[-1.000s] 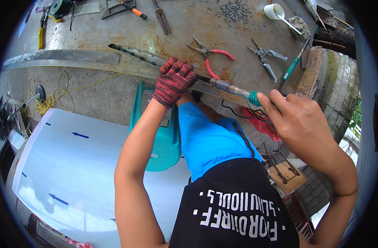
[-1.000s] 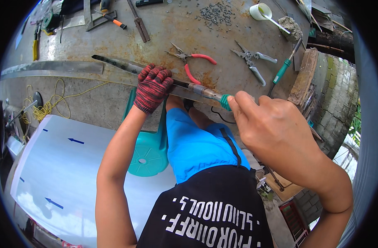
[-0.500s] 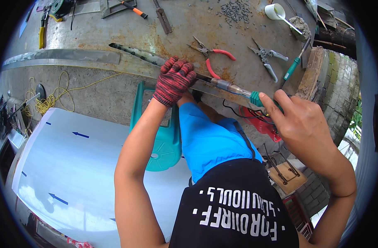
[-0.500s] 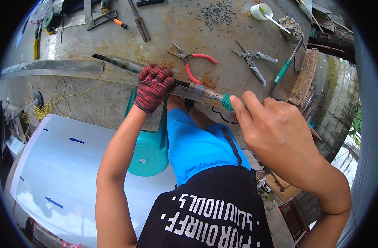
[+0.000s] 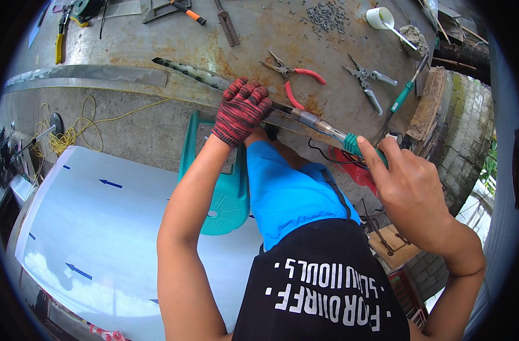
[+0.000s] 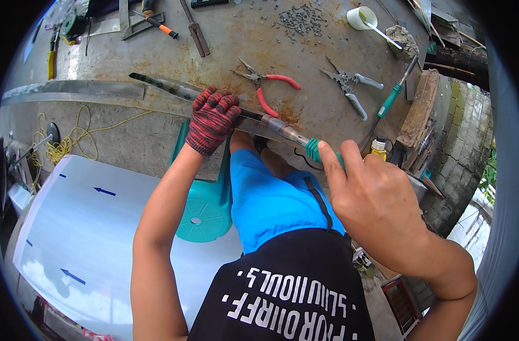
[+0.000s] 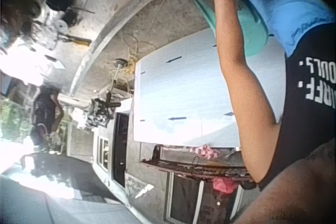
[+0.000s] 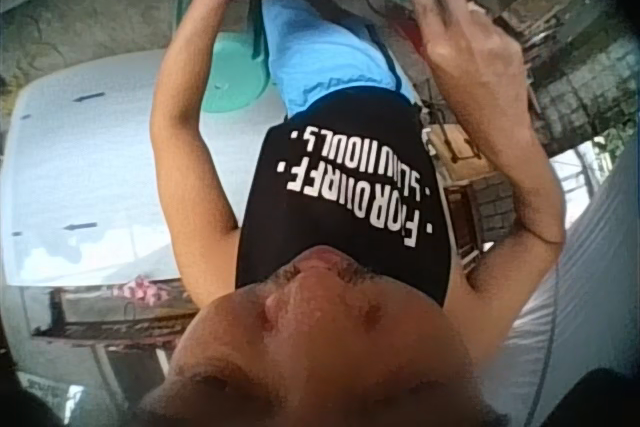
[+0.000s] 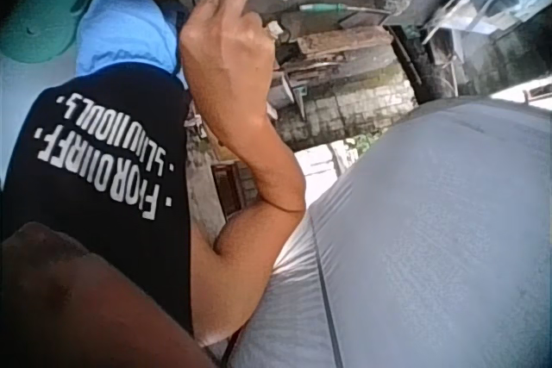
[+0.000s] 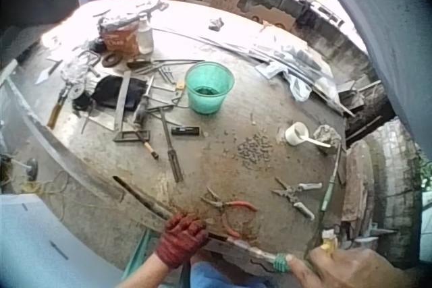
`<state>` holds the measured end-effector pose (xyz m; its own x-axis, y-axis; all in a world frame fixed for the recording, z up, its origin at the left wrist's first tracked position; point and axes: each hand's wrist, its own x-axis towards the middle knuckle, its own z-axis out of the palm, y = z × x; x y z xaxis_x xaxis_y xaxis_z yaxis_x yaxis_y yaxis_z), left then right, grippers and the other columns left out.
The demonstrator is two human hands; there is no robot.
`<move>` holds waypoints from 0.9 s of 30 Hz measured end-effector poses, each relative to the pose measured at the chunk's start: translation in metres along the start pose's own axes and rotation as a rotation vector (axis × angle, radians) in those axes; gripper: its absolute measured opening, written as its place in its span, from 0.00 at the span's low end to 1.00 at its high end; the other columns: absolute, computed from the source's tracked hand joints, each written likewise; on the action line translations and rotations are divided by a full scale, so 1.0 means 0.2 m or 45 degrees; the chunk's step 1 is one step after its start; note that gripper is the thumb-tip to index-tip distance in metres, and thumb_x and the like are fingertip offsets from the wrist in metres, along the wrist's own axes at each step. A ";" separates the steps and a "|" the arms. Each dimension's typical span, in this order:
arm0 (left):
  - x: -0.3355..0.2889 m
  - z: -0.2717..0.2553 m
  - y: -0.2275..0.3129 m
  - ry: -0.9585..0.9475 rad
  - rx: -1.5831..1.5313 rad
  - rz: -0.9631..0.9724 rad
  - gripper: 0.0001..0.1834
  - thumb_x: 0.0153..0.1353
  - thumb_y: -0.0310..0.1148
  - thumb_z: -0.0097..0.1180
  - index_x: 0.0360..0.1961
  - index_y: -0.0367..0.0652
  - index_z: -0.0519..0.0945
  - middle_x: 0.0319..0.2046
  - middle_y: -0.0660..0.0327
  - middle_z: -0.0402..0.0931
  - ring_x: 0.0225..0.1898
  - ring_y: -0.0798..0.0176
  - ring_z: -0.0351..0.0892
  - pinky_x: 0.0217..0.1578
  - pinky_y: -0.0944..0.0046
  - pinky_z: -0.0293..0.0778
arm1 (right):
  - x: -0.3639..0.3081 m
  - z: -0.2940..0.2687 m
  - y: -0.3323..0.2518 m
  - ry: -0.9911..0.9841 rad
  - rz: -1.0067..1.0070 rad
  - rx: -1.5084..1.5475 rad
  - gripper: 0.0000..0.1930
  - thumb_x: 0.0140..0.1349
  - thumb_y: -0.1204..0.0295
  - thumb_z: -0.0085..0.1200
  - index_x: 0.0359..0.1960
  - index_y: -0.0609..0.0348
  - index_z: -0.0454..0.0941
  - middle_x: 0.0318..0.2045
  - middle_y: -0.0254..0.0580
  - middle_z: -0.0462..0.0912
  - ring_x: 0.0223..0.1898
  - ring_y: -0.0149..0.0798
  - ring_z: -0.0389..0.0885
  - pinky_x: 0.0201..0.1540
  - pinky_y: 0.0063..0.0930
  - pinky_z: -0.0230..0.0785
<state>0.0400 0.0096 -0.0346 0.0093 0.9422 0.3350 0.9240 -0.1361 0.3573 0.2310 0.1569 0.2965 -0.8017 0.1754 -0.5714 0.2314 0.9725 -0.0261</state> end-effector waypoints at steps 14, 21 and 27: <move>0.00 0.00 0.00 0.024 -0.021 0.008 0.16 0.45 0.42 0.71 0.37 0.58 0.82 0.47 0.68 0.82 0.58 0.57 0.80 0.66 0.44 0.69 | 0.04 -0.02 0.04 -0.033 -0.010 0.047 0.25 0.60 0.77 0.57 0.61 0.69 0.79 0.35 0.44 0.73 0.27 0.39 0.80 0.28 0.35 0.75; 0.01 -0.01 0.00 0.014 -0.015 0.010 0.17 0.45 0.42 0.71 0.37 0.58 0.83 0.47 0.68 0.82 0.58 0.57 0.80 0.67 0.44 0.69 | 0.07 -0.05 0.11 -0.091 -0.051 0.121 0.28 0.56 0.79 0.57 0.62 0.67 0.78 0.38 0.45 0.74 0.30 0.44 0.81 0.32 0.40 0.75; 0.01 -0.01 0.00 -0.020 -0.021 -0.008 0.16 0.45 0.42 0.71 0.37 0.58 0.83 0.48 0.68 0.83 0.58 0.58 0.80 0.67 0.44 0.68 | 0.07 -0.06 0.13 -0.176 -0.050 0.143 0.31 0.55 0.80 0.57 0.65 0.66 0.75 0.40 0.47 0.74 0.31 0.47 0.80 0.34 0.42 0.74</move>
<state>0.0390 0.0103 -0.0317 0.0098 0.9478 0.3188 0.9178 -0.1351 0.3734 0.2187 0.1864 0.2967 -0.7299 0.1077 -0.6751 0.2679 0.9536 -0.1374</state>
